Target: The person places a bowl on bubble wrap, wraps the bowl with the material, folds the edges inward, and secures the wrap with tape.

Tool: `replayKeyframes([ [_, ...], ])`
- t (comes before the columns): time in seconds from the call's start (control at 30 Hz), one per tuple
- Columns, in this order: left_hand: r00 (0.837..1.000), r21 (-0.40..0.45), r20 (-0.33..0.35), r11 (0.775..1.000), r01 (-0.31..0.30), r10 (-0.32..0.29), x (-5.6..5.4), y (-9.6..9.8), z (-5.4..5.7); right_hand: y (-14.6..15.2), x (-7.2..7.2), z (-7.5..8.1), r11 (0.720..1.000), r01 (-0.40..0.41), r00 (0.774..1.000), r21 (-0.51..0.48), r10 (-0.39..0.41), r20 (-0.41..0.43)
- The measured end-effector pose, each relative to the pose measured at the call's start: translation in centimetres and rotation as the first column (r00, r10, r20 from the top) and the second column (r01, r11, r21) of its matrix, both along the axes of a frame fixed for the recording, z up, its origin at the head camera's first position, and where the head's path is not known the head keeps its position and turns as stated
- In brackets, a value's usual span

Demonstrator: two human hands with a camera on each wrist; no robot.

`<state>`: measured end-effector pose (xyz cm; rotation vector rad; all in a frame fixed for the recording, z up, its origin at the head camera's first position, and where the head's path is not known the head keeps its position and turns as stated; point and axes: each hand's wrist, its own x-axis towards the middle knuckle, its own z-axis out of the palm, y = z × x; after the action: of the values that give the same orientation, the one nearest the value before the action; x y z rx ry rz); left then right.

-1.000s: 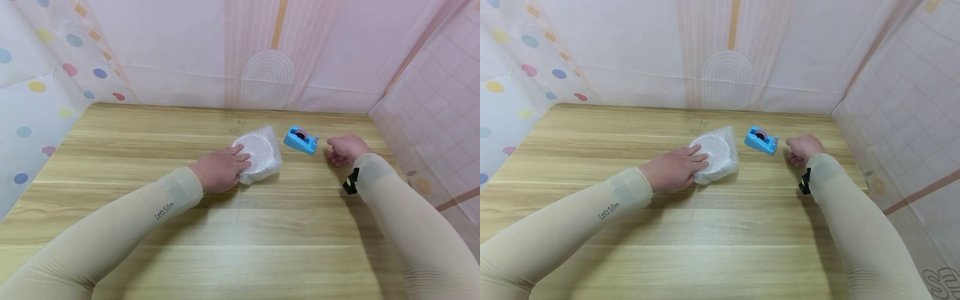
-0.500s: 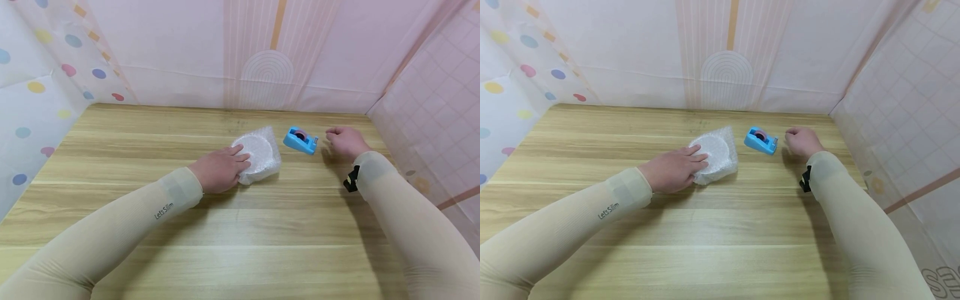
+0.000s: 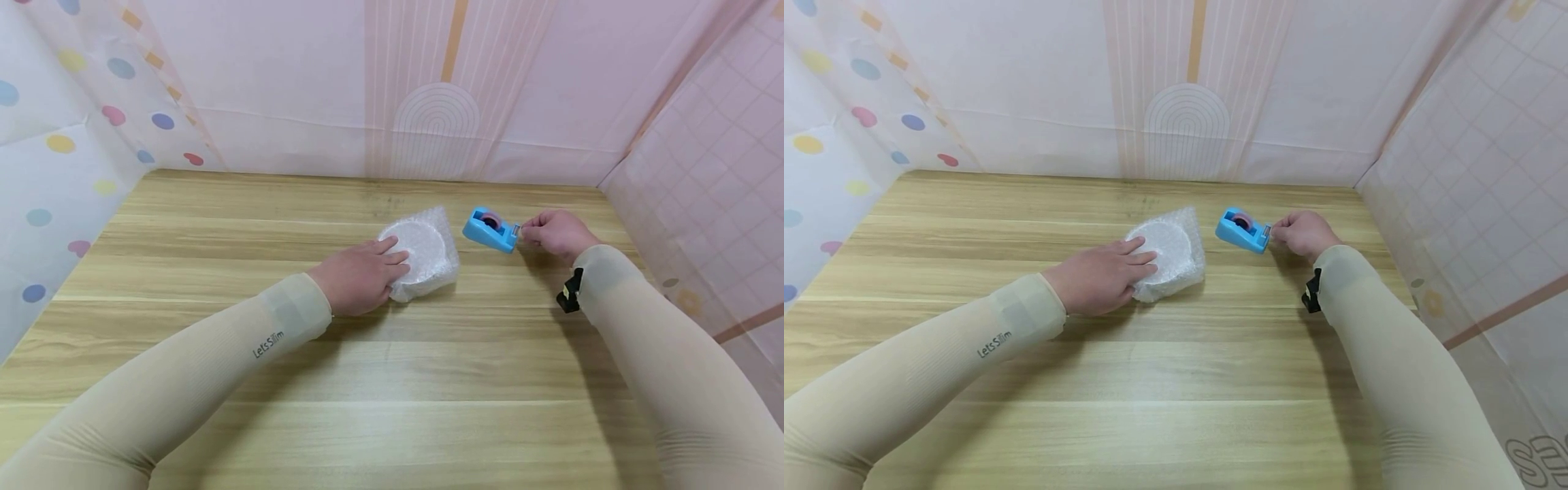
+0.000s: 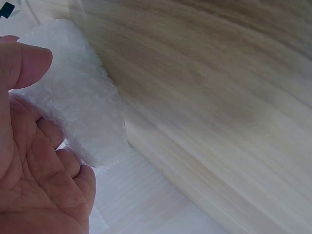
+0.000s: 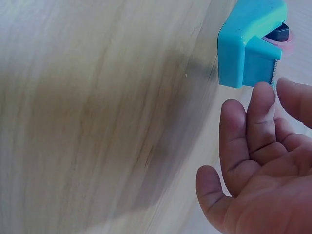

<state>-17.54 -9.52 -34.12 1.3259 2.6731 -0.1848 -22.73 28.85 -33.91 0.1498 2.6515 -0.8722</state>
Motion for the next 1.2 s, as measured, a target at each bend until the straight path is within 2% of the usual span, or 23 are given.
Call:
replayKeyframes([
  [0.47,1.0,-0.003,0.018,1.0,-0.018,0.018,-0.01,0.03,0.05,-0.32,0.04,0.22,1.0,0.004,1.0,0.013,-0.003,-0.009],
  [0.83,1.0,-0.002,0.001,1.0,-0.006,0.006,-0.05,-0.02,-0.19,-0.68,0.01,-0.16,1.0,0.025,1.0,0.008,-0.025,0.007],
  [1.2,1.0,-0.005,0.008,1.0,-0.016,0.016,-0.04,-0.05,-0.19,-0.94,0.07,-0.51,0.999,0.032,0.999,-0.004,-0.032,-0.014],
])
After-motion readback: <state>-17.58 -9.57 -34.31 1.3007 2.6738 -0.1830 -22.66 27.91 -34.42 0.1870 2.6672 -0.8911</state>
